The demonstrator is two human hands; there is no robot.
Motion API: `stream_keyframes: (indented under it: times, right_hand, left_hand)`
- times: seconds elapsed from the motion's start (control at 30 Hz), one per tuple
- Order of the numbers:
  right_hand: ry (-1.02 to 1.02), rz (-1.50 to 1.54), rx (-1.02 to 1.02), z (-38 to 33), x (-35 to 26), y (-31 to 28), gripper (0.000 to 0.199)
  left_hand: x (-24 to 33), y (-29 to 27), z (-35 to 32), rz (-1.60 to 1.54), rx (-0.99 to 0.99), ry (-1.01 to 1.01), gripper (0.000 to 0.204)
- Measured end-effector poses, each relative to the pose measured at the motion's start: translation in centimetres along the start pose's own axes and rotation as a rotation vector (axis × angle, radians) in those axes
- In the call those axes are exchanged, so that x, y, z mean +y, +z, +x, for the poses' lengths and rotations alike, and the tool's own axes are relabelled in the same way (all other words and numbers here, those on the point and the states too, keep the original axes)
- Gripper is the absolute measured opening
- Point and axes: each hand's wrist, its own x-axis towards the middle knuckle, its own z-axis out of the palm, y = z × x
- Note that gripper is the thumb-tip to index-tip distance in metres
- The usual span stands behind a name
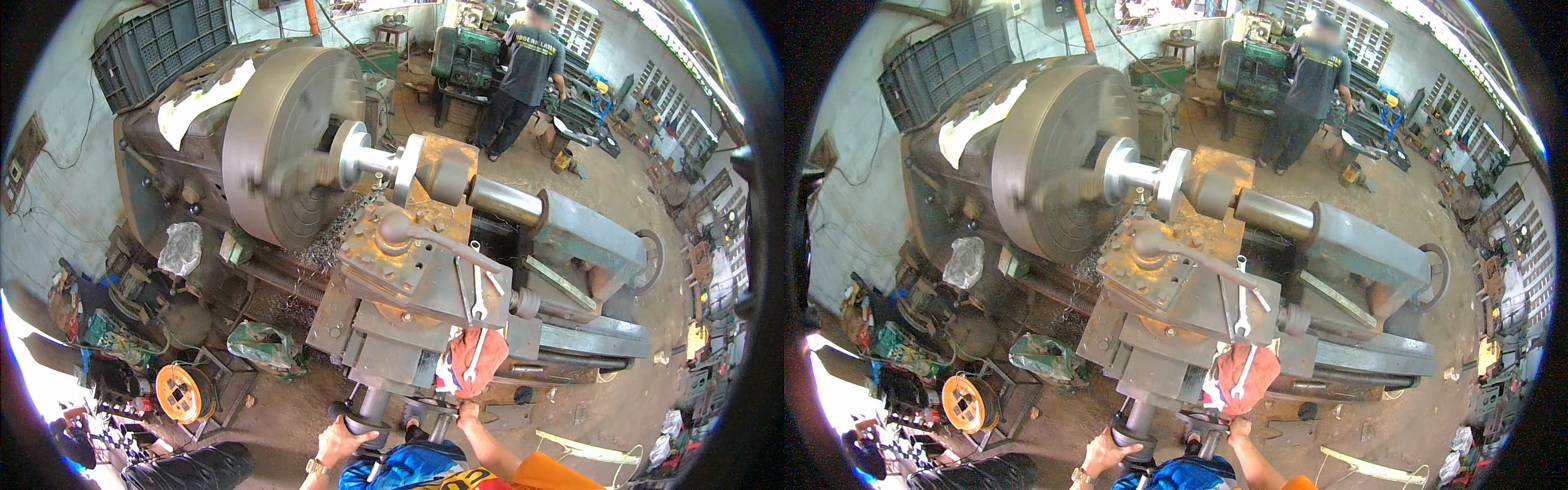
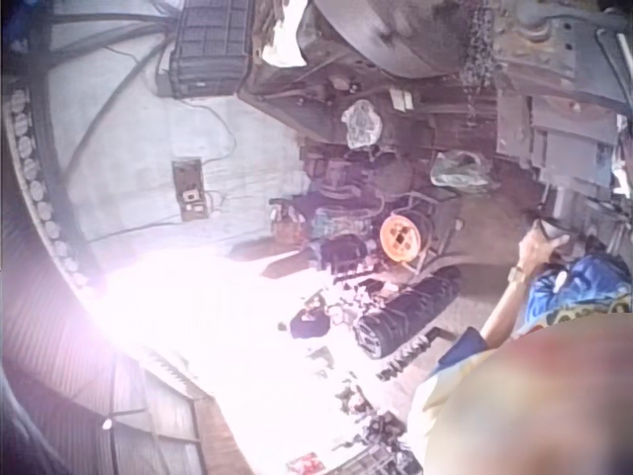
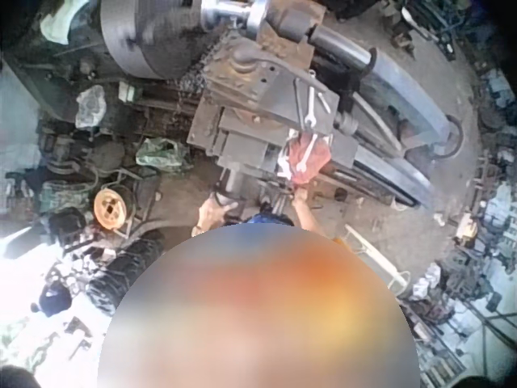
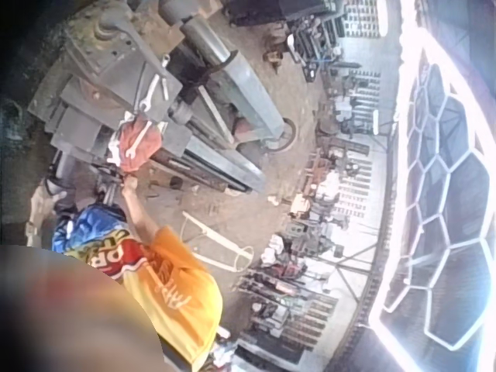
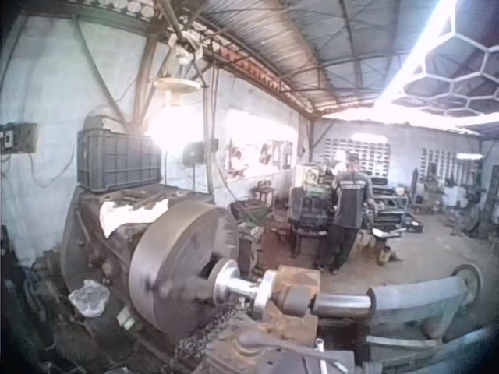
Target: The person operates a metal lathe, adjusting the tool post and tailstock while machining a cylindrical metal workpiece. They measure the workpiece with a caliper, make adjustments, and continue machining. The person also walks around the workshop and interacts with another worker.
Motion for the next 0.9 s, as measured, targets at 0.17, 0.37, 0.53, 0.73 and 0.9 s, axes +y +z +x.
stream_keyframes:
  times: [0.17,0.37,0.53,0.73,0.9]
  right_hand:
    - [-0.296,-0.483,0.137,-0.3,0.2,0.7,0.016]
    - [-0.112,0.092,0.1,-0.5,0.0,0.6,0.015]
    - [-0.295,-0.285,-0.008,-0.7,-0.4,0.2,0.014]
    - [-0.065,0.164,0.035,-1.3,-0.7,0.9,0.013]
    - [-0.116,-0.029,0.101,-0.7,-0.4,0.9,0.012]
  left_hand:
    - [0.4,-0.4,-0.3,-0.038,-0.051,0.009,0.119]
    - [2.0,0.1,-1.4,-0.092,0.079,0.039,0.116]
    - [2.6,1.2,-1.4,-0.095,0.214,0.089,0.104]
    - [2.9,1.3,-1.3,-0.117,0.164,0.02,0.11]
    - [3.1,1.5,-1.4,-0.09,0.214,0.051,0.107]
